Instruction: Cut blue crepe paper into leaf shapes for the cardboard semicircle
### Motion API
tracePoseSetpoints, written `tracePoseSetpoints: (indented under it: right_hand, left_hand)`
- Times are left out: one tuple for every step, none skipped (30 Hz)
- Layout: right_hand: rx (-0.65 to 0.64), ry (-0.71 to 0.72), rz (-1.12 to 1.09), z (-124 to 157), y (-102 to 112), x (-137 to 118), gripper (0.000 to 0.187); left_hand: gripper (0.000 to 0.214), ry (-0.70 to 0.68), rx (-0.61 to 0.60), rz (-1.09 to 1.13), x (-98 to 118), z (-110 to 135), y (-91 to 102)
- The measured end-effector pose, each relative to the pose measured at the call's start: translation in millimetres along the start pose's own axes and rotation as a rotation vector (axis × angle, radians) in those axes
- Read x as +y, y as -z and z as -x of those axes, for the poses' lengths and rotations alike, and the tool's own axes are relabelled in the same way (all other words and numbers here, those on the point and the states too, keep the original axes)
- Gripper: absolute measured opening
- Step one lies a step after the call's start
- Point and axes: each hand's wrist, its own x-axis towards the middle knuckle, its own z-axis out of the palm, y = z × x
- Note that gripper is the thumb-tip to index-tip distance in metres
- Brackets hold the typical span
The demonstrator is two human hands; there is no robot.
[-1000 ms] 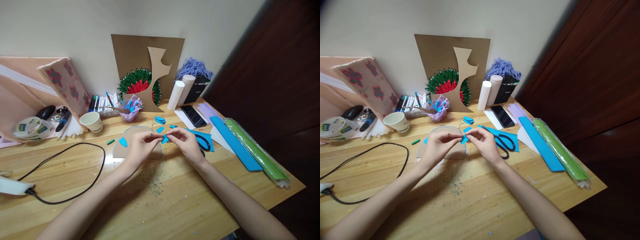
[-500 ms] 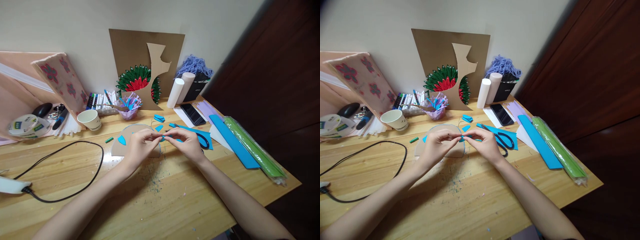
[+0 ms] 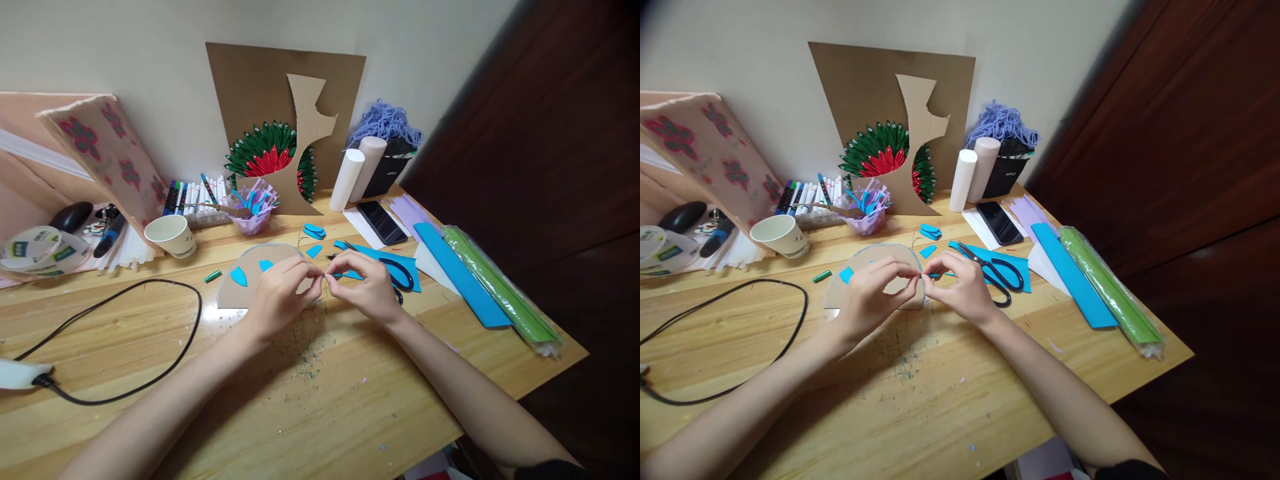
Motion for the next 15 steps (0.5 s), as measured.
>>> tracePoseSetpoints:
  right_hand:
    - [0.000, 0.009, 0.011, -1, 1, 0, 0.009]
    - [-0.001, 0.015, 0.018, -1, 2, 1, 0.010]
    - [-0.003, 0.017, 0.021, -2, 3, 2, 0.010]
    - [-0.006, 0.016, 0.021, -2, 5, 4, 0.010]
    - [-0.008, 0.012, 0.021, -3, 6, 5, 0.010]
    - [-0.012, 0.008, 0.021, -4, 8, 6, 0.009]
    - [-0.015, 0.006, 0.024, -4, 10, 8, 0.009]
    - [-0.016, 0.005, 0.027, -5, 11, 8, 0.009]
    - [-0.015, 0.005, 0.032, -5, 12, 9, 0.008]
    - [-0.014, 0.006, 0.036, -5, 13, 9, 0.008]
    - [-0.015, 0.011, 0.038, -5, 14, 9, 0.007]
    - [-0.024, 0.019, 0.038, -5, 14, 9, 0.007]
    - [-0.038, 0.032, 0.036, -5, 14, 9, 0.008]
    - [-0.057, 0.050, 0.030, -5, 14, 9, 0.010]
    - [-0.074, 0.068, 0.022, -5, 13, 9, 0.010]
  left_hand:
    - [0.005, 0.006, 0.000, 0.008, 0, -1, 0.7]
    - [0.005, 0.019, 0.001, 0.017, 0, -1, 1.4]
    - [0.005, 0.037, 0.000, 0.030, 0, -2, 2.1]
    - [0.006, 0.057, -0.004, 0.046, 0, -2, 2.7]
    - [0.006, 0.078, -0.009, 0.062, -1, -3, 3.1]
    - [0.007, 0.101, -0.014, 0.077, -2, -3, 3.4]
    - [0.007, 0.124, -0.019, 0.092, -2, -2, 3.5]
    - [0.007, 0.148, -0.027, 0.105, -3, -2, 3.4]
    - [0.007, 0.174, -0.033, 0.119, -4, -1, 3.1]
    - [0.007, 0.200, -0.038, 0.133, -4, -1, 2.7]
    - [0.007, 0.226, -0.044, 0.151, -4, 0, 2.3]
    - [0.008, 0.247, -0.055, 0.173, -4, 0, 1.9]
    - [0.007, 0.265, -0.066, 0.198, -4, 1, 1.5]
    - [0.007, 0.279, -0.076, 0.225, -4, 1, 1.1]
    - [0.007, 0.290, -0.083, 0.251, -3, 1, 0.8]
